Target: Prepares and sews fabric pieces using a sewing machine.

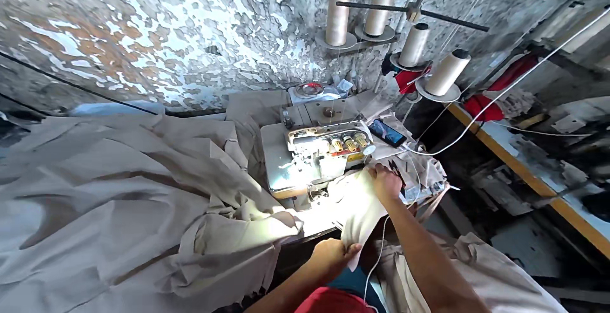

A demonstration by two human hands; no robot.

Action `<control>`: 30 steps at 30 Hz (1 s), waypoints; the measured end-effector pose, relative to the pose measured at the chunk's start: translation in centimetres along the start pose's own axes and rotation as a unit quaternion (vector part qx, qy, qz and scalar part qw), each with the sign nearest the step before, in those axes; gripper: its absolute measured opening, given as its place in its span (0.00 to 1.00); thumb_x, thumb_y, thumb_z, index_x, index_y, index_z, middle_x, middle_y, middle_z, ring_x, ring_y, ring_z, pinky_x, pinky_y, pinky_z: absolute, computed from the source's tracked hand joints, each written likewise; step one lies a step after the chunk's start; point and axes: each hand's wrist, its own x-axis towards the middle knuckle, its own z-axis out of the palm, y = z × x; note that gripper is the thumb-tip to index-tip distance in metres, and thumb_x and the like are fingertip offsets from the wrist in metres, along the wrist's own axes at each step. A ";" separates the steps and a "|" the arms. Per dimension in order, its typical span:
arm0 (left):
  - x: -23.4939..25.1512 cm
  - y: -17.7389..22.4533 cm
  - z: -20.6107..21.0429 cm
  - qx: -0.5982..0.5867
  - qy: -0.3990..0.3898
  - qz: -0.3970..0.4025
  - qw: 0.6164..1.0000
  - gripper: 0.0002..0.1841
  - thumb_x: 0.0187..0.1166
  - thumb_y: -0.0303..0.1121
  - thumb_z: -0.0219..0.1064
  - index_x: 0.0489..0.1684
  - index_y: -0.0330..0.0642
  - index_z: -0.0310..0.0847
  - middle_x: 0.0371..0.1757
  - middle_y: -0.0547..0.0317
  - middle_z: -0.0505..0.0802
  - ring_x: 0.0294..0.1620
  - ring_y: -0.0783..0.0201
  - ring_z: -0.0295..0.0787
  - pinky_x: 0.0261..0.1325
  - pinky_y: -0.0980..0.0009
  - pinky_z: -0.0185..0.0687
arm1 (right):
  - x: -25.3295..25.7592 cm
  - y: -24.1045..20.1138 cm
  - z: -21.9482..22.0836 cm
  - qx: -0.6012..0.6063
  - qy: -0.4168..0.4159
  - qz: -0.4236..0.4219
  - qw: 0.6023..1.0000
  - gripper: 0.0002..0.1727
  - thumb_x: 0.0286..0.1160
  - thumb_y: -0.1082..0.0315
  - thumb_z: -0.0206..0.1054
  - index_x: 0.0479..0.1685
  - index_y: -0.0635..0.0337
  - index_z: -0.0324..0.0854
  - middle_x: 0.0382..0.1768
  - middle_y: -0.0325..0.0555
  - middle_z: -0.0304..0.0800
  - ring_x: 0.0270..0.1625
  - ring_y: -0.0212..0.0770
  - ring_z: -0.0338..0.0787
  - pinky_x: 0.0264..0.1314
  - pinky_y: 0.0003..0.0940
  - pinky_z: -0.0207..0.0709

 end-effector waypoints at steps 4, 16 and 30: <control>-2.2 3.0 -0.8 0.064 -0.048 0.044 0.996 0.35 0.94 0.53 0.44 0.53 0.23 0.83 0.53 0.28 0.90 0.63 0.33 0.86 0.66 0.35 0.73 | 0.8 0.6 -0.3 0.024 0.010 0.027 0.999 0.27 0.94 0.50 0.49 0.70 0.62 0.79 0.63 0.66 0.88 0.69 0.67 0.86 0.68 0.65 0.74; -7.6 6.7 -0.6 0.065 -0.034 0.226 0.971 0.34 0.96 0.47 0.45 0.29 0.21 0.81 0.31 0.31 0.87 0.42 0.36 0.89 0.49 0.43 0.78 | 4.2 1.7 -5.4 0.152 0.140 0.055 0.977 0.29 0.93 0.47 0.51 0.59 0.68 0.83 0.53 0.73 0.90 0.62 0.76 0.87 0.59 0.74 0.74; -10.4 4.3 0.7 0.000 0.062 0.286 0.956 0.30 0.93 0.40 0.50 0.21 0.23 0.81 0.24 0.36 0.86 0.33 0.42 0.88 0.39 0.49 0.78 | 4.4 1.7 -4.5 0.219 0.172 0.033 0.960 0.31 0.93 0.49 0.51 0.59 0.74 0.82 0.56 0.77 0.87 0.64 0.76 0.85 0.67 0.75 0.70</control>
